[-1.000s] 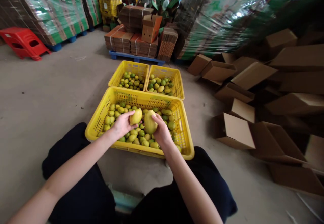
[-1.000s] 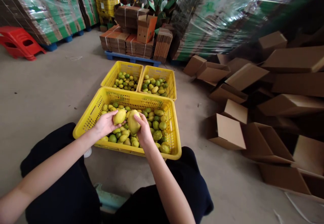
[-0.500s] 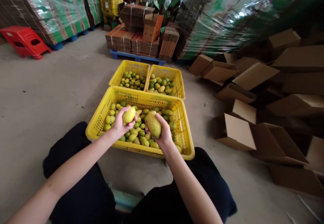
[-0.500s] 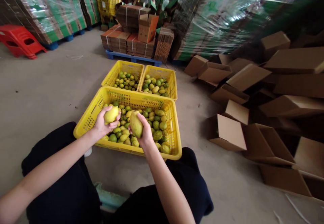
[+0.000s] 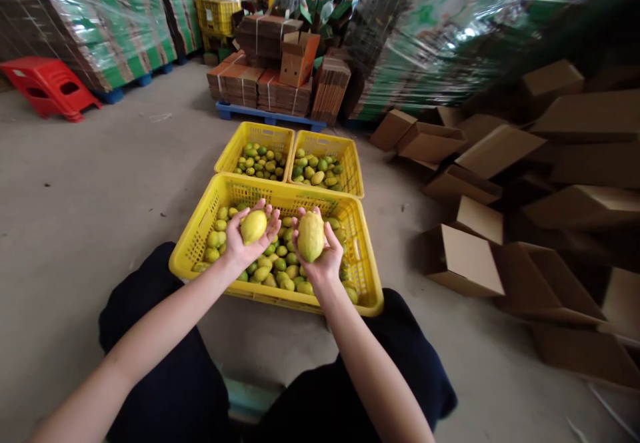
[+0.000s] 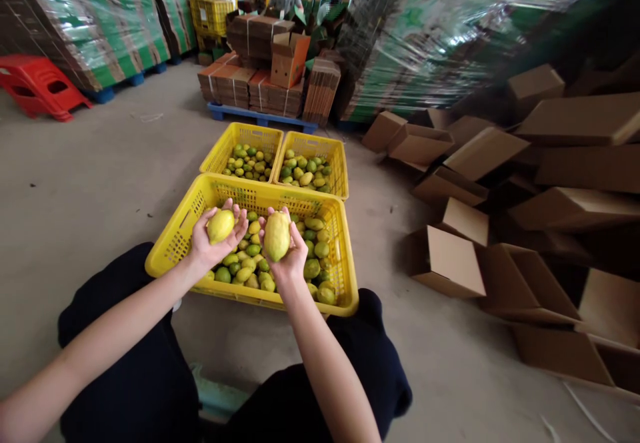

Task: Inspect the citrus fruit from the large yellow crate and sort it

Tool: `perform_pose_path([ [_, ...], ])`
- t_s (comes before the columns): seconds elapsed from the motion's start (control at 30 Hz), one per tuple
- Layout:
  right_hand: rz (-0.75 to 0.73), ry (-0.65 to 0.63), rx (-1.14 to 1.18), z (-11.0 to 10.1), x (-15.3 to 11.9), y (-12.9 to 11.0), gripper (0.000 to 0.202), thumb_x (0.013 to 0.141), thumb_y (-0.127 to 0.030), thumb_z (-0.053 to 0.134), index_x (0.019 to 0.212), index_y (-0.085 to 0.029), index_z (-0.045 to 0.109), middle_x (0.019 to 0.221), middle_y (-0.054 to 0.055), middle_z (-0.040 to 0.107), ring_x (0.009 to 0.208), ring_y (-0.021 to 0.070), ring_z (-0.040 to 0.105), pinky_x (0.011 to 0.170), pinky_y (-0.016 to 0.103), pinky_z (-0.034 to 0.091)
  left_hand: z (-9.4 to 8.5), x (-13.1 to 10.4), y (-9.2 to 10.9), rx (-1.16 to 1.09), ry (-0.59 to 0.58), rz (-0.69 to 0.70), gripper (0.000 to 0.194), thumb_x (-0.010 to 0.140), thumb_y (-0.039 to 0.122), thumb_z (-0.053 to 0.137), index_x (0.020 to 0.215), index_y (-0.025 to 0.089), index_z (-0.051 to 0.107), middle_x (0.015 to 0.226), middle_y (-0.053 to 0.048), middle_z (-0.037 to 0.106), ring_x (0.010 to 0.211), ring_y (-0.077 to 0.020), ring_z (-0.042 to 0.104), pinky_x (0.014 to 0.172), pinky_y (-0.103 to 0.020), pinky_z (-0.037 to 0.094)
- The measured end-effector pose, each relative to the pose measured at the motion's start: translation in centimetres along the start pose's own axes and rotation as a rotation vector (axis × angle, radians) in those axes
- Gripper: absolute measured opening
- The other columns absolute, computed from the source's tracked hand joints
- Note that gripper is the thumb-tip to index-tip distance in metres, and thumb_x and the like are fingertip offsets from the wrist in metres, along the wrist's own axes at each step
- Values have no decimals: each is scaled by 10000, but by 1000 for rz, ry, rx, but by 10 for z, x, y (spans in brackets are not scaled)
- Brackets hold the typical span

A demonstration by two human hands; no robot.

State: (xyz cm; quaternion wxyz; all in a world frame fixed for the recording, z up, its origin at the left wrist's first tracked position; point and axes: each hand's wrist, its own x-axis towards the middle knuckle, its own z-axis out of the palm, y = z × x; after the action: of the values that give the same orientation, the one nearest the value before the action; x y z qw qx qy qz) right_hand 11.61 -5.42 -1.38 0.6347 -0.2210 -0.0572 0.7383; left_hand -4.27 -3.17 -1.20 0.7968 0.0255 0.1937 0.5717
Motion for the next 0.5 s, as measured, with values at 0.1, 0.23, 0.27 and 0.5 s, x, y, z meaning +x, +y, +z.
perform_pose_path([
  [0.1, -29, 49, 12, 1, 6, 7, 196, 877, -320, 564, 1048, -282, 652, 1068, -1, 733, 985, 204, 696, 847, 386, 580, 4, 4, -8, -12, 16, 17, 292, 882, 311, 475, 974, 165, 711, 987, -68, 740, 1046, -225, 673, 927, -389, 544],
  [0.23, -36, 136, 73, 6, 16, 19, 190, 895, -389, 568, 984, -248, 659, 967, 8, 740, 946, 201, 705, 914, 406, 563, 8, 12, -17, -40, 87, 46, 291, 882, 311, 483, 843, 160, 728, 916, -62, 752, 1083, -235, 661, 1001, -417, 501],
  [0.27, -45, 138, 93, 7, 18, 21, 185, 896, -390, 569, 969, -244, 656, 949, 5, 739, 926, 194, 707, 921, 402, 561, 9, 14, -19, -48, 109, 55, 292, 882, 304, 480, 819, 161, 727, 896, -58, 753, 1078, -235, 663, 1005, -419, 498],
  [0.5, -36, 90, 125, 9, 27, 33, 124, 900, -341, 562, 916, -243, 635, 907, -11, 731, 799, 152, 698, 861, 359, 586, 9, 17, -19, 13, 88, 103, 394, 918, 376, 428, 1020, 143, 729, 1078, -94, 737, 1040, -206, 674, 928, -339, 543],
])
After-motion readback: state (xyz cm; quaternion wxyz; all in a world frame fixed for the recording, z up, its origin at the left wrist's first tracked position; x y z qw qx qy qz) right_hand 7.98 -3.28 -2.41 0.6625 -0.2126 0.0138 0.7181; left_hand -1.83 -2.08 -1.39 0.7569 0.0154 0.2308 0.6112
